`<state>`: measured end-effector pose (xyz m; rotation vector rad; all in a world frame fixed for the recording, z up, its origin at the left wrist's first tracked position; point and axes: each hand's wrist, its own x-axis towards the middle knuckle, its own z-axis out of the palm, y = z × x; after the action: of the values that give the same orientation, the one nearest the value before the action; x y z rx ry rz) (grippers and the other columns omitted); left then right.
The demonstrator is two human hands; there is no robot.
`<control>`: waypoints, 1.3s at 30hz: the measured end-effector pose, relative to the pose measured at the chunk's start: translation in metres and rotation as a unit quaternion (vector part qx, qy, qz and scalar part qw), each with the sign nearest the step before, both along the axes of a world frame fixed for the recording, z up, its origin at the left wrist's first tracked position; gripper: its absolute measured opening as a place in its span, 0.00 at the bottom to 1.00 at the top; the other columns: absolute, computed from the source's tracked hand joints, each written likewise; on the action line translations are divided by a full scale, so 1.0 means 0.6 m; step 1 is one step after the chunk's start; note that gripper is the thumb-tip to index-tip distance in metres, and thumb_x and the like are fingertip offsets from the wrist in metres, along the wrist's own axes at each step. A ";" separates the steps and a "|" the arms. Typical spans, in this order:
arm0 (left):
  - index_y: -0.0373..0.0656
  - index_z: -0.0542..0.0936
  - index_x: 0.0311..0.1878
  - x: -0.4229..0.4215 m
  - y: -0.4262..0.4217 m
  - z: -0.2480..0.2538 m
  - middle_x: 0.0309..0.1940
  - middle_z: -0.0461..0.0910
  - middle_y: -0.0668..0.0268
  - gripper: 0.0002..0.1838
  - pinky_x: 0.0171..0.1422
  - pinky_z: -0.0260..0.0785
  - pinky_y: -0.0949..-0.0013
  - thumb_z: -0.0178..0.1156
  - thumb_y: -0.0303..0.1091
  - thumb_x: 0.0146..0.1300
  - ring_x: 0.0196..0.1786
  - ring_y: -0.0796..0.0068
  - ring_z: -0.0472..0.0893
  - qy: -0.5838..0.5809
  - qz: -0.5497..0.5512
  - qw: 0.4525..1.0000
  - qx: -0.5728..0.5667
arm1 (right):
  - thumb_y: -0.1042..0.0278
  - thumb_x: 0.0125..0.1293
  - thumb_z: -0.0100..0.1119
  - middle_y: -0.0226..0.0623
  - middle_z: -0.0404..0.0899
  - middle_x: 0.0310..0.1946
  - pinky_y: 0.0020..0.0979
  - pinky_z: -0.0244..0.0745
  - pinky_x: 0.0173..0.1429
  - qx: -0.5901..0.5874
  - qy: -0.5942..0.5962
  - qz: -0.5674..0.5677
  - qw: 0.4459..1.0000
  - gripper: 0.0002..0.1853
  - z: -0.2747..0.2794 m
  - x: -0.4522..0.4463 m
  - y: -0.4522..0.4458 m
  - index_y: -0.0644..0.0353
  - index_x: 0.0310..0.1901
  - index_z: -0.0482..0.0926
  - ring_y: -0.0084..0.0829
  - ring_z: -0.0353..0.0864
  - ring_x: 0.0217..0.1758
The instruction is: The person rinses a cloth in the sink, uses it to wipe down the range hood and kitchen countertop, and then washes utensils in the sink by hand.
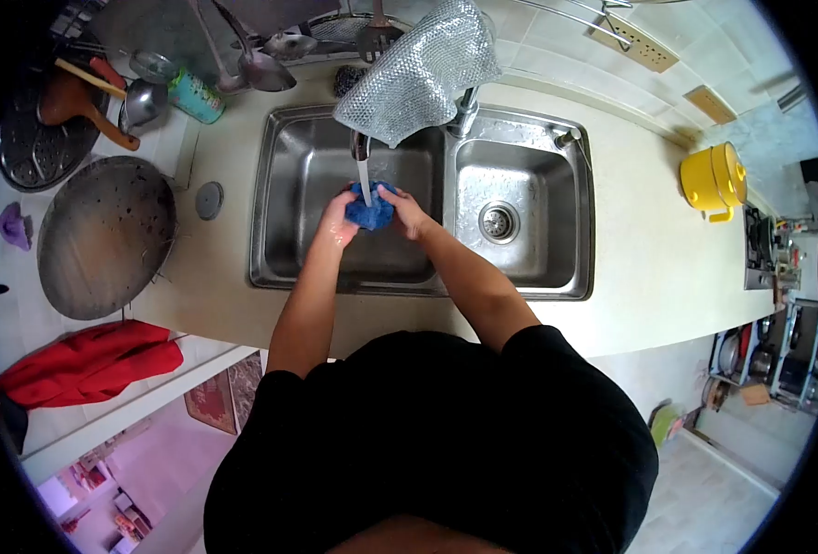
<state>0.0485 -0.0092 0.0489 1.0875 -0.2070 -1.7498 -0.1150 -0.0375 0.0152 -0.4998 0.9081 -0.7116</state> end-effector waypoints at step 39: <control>0.42 0.67 0.57 -0.033 0.045 0.002 0.56 0.68 0.58 0.33 0.63 0.51 0.43 0.49 0.59 0.56 0.61 0.57 0.63 0.102 0.001 0.991 0.086 | 0.63 0.50 0.61 0.53 0.72 0.38 0.43 0.73 0.41 -0.392 0.459 0.055 0.795 0.18 0.144 0.029 0.092 0.60 0.41 0.72 0.53 0.76 0.37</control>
<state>0.0287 0.0176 0.0502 1.0199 0.0724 -1.8884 -0.0976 0.0180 0.1014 -1.7392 1.4473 -0.7155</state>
